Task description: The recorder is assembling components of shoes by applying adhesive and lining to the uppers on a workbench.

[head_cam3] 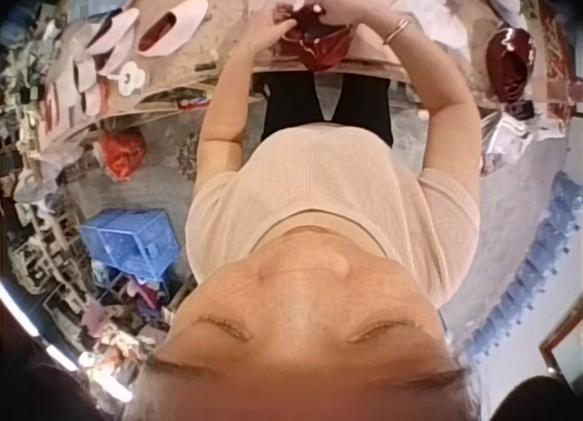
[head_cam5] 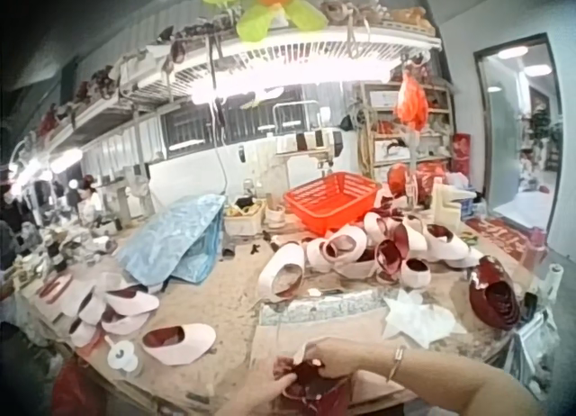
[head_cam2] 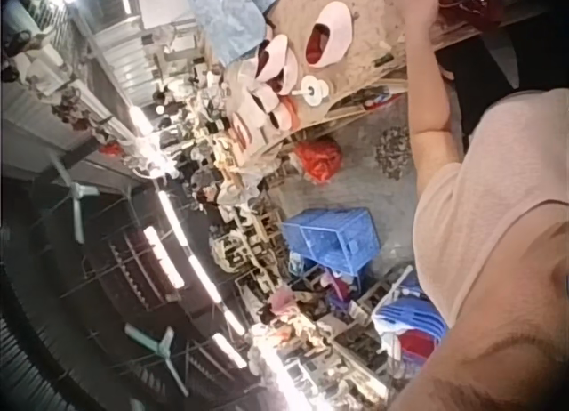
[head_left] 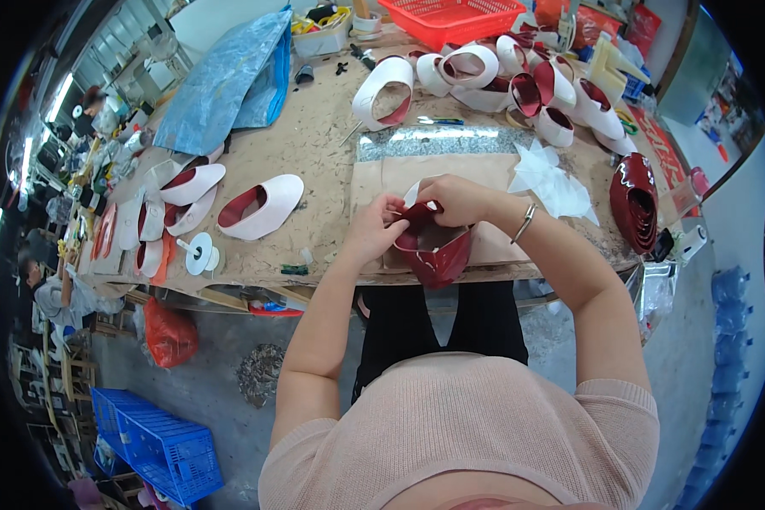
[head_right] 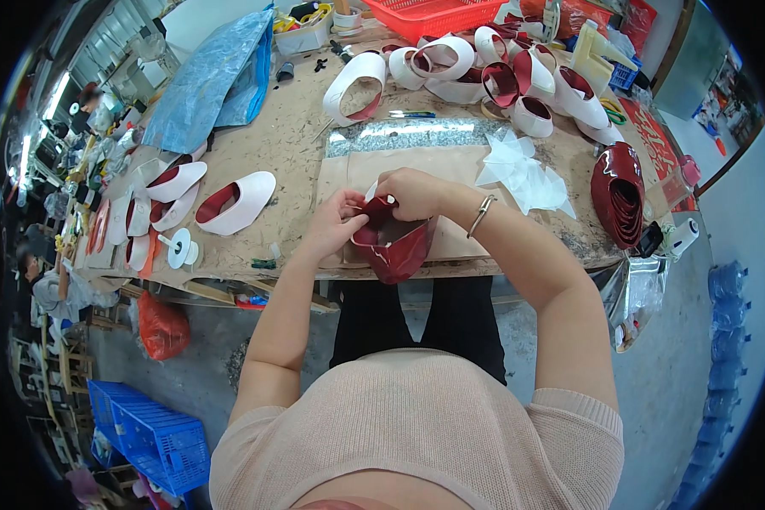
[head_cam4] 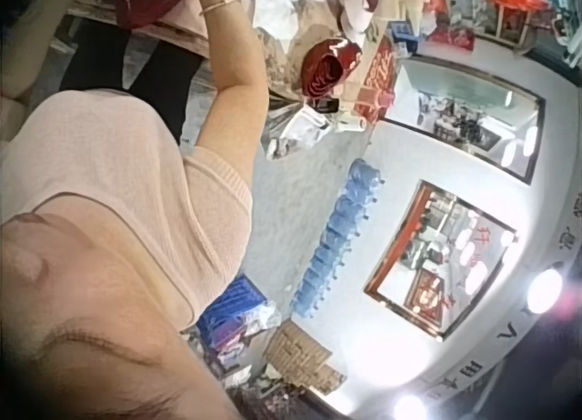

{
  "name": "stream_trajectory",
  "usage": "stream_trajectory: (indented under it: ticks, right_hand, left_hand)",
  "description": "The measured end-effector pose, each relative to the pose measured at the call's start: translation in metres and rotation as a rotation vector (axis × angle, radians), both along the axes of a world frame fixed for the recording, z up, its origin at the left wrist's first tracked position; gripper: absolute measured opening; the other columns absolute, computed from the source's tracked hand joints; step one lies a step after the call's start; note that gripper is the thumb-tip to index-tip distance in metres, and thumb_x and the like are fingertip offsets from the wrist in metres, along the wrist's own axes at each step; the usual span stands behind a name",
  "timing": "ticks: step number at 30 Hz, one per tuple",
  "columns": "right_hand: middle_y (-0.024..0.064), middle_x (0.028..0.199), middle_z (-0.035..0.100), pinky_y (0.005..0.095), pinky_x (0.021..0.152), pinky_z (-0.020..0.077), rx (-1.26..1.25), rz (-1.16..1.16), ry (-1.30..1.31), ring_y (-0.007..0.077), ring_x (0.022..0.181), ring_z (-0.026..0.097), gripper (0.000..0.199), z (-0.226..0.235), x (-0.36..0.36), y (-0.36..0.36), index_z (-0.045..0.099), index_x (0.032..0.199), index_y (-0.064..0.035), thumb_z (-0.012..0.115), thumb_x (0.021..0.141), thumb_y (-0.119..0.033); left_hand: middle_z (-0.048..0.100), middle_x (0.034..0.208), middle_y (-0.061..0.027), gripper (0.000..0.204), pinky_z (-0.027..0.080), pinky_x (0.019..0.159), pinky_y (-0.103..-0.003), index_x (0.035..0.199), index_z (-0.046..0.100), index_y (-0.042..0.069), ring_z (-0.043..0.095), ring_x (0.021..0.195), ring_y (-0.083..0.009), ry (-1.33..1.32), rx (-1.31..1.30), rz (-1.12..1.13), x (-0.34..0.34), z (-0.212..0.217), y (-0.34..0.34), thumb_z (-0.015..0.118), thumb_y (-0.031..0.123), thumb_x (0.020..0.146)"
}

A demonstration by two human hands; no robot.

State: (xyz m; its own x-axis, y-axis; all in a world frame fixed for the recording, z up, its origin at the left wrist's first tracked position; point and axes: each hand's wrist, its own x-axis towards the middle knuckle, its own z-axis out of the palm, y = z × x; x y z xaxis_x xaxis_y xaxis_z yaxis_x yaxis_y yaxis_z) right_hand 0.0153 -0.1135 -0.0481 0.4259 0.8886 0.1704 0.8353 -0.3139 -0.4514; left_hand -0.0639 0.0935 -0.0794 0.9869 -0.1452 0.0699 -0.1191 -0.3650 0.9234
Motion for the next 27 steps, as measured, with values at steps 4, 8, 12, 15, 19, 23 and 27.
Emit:
stream_trajectory:
  ticks: [4,8,12,15,19,23,27]
  right_hand:
    - [0.015,0.084,0.066,0.0393,0.073,0.0505,-0.189,-0.072,0.128,0.032,0.079,0.064,0.029,0.02,-0.004,0.014,0.067,0.096,-0.0008,0.07,0.071,-0.016]
    - [0.0169,0.085,0.068,0.0419,0.074,0.0512,-0.22,-0.072,0.057,0.0354,0.082,0.065,0.027,0.016,-0.002,0.021,0.066,0.091,-0.0017,0.07,0.076,-0.024]
    - [0.0208,0.082,0.067,0.0428,0.071,0.0516,-0.409,-0.098,-0.118,0.0382,0.081,0.065,0.029,0.035,-0.017,0.042,0.065,0.086,0.0009,0.068,0.08,-0.027]
    - [0.0204,0.077,0.066,0.0443,0.067,0.0512,-0.412,-0.089,-0.193,0.0385,0.076,0.065,0.032,0.029,-0.012,0.052,0.064,0.083,0.0009,0.067,0.082,-0.031]
    - [0.0196,0.077,0.066,0.0444,0.067,0.0508,-0.546,-0.066,-0.191,0.0377,0.076,0.065,0.033,0.03,-0.002,0.061,0.065,0.083,-0.0001,0.067,0.083,-0.033]
    - [0.019,0.082,0.067,0.0436,0.072,0.0513,-0.554,-0.105,-0.141,0.0366,0.082,0.066,0.032,0.031,-0.001,0.064,0.067,0.087,-0.0016,0.068,0.082,-0.034]
    - [0.0183,0.088,0.068,0.0425,0.077,0.0523,-0.608,-0.13,-0.099,0.0358,0.087,0.066,0.031,0.032,-0.001,0.068,0.07,0.09,-0.0032,0.069,0.081,-0.033]
  left_hand:
    - [0.063,0.1,-0.0118,0.018,0.05,0.082,-0.031,0.098,0.057,0.001,0.063,0.093,-0.0203,0.048,-0.182,-0.013,-0.003,0.0,0.007,0.065,0.006,0.082]
    - [0.061,0.101,-0.0129,0.012,0.049,0.081,-0.033,0.095,0.057,0.0,0.062,0.093,-0.0258,-0.665,0.221,0.227,-0.026,0.02,-0.007,0.062,0.003,0.084]
    - [0.059,0.109,-0.0175,0.03,0.047,0.084,-0.041,0.106,0.059,-0.002,0.059,0.095,-0.0337,-0.582,0.325,0.015,-0.074,0.029,-0.036,0.06,0.022,0.089]
    - [0.057,0.113,-0.0206,0.047,0.044,0.09,-0.042,0.115,0.057,-0.005,0.055,0.1,-0.0356,-0.508,0.538,0.057,-0.084,0.001,-0.034,0.055,0.036,0.091]
    - [0.052,0.117,-0.023,0.06,0.042,0.089,-0.043,0.118,0.052,-0.01,0.051,0.105,-0.0367,-0.599,0.676,0.123,-0.094,-0.011,-0.041,0.058,0.041,0.087]
    - [0.044,0.129,-0.0212,0.067,0.04,0.092,-0.044,0.127,0.046,-0.008,0.047,0.109,-0.0366,-0.488,0.663,0.132,-0.094,-0.008,-0.042,0.057,0.045,0.087]
    - [0.042,0.131,-0.0207,0.076,0.041,0.093,-0.045,0.129,0.044,-0.007,0.048,0.106,-0.0378,-0.327,0.65,0.107,-0.086,0.004,-0.043,0.059,0.052,0.084]
